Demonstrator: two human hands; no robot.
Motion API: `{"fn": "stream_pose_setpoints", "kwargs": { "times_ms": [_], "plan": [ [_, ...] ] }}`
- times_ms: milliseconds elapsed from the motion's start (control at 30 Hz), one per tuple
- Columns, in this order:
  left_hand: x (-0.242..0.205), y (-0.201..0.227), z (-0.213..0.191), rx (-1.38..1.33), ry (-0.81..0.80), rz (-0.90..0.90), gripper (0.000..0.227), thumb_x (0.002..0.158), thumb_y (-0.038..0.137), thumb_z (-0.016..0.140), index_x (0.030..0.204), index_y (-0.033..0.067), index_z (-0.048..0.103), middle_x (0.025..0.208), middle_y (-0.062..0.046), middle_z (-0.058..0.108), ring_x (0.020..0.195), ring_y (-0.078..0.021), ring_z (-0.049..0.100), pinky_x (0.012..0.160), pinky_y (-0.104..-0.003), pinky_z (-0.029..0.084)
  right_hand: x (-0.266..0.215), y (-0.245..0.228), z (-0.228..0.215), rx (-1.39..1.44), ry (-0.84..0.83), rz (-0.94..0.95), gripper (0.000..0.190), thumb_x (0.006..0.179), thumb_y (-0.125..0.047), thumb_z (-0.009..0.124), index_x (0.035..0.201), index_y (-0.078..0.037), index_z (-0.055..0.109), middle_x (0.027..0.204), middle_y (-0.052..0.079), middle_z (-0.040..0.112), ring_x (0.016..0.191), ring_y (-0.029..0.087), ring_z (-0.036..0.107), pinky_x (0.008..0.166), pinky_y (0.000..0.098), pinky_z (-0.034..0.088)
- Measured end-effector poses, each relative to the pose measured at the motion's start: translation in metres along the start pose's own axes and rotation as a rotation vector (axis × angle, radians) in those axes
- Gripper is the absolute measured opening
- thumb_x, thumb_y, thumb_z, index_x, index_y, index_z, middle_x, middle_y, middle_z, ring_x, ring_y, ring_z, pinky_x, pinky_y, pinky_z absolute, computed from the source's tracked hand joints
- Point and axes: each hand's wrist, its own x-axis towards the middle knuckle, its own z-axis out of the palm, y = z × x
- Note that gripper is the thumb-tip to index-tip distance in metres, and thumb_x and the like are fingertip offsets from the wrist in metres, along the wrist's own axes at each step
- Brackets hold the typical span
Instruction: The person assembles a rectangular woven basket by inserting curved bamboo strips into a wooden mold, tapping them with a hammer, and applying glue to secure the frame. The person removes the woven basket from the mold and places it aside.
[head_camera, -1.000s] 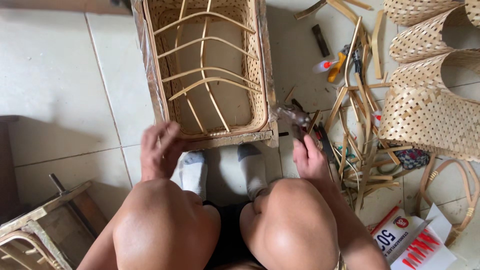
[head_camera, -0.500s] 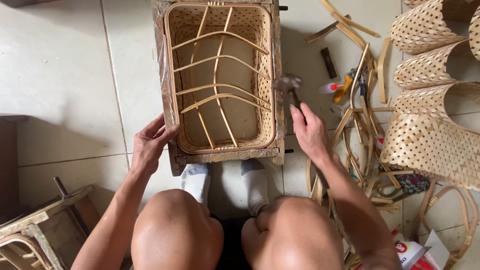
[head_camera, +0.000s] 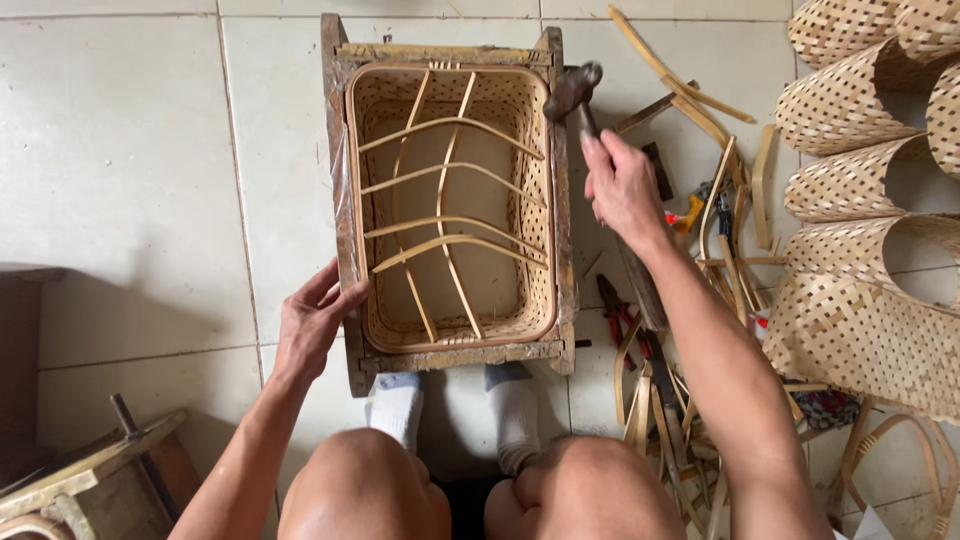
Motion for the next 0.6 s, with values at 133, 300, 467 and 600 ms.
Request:
{"fn": "stream_pose_setpoints", "kwargs": {
  "times_ms": [133,300,467,600],
  "plan": [
    [0.003,0.006,0.005,-0.052,-0.016,0.032,0.070,0.083,0.016,0.079,0.147,0.0036,0.054,0.132,-0.013,0.070,0.119,-0.0174,0.068,0.097,-0.032,0.058,0.039,-0.013,0.000,0.014,0.017,-0.027,0.032,0.112,-0.034,0.044,0.100,-0.008,0.058,0.059,0.003,0.055,0.040,0.011,0.049,0.033,0.0291,0.039],
    [0.012,0.018,0.010,-0.050,-0.011,0.045,0.069,0.084,0.018,0.080,0.147,0.0024,0.055,0.132,-0.015,0.071,0.118,-0.0194,0.068,0.099,-0.032,0.056,0.070,-0.030,0.004,-0.060,-0.028,-0.049,0.037,0.113,-0.036,0.046,0.100,-0.004,0.059,0.061,0.004,0.057,0.044,0.011,0.052,0.036,0.0301,0.040],
    [0.019,0.023,0.008,0.028,0.024,0.008,0.073,0.082,0.023,0.080,0.148,0.0044,0.054,0.129,-0.015,0.072,0.115,-0.0193,0.070,0.096,-0.033,0.057,0.082,-0.044,0.021,-0.075,-0.116,-0.110,0.035,0.112,-0.036,0.045,0.103,-0.006,0.061,0.062,0.002,0.057,0.047,0.010,0.055,0.038,0.0288,0.045],
    [0.021,0.017,0.013,0.000,0.044,-0.011,0.073,0.082,0.023,0.080,0.147,0.0055,0.053,0.129,-0.015,0.072,0.113,-0.0196,0.071,0.094,-0.033,0.058,0.080,-0.058,0.043,-0.093,-0.157,-0.200,0.034,0.112,-0.033,0.043,0.104,-0.005,0.061,0.063,0.002,0.056,0.045,0.012,0.052,0.036,0.0311,0.043]
  ]
}}
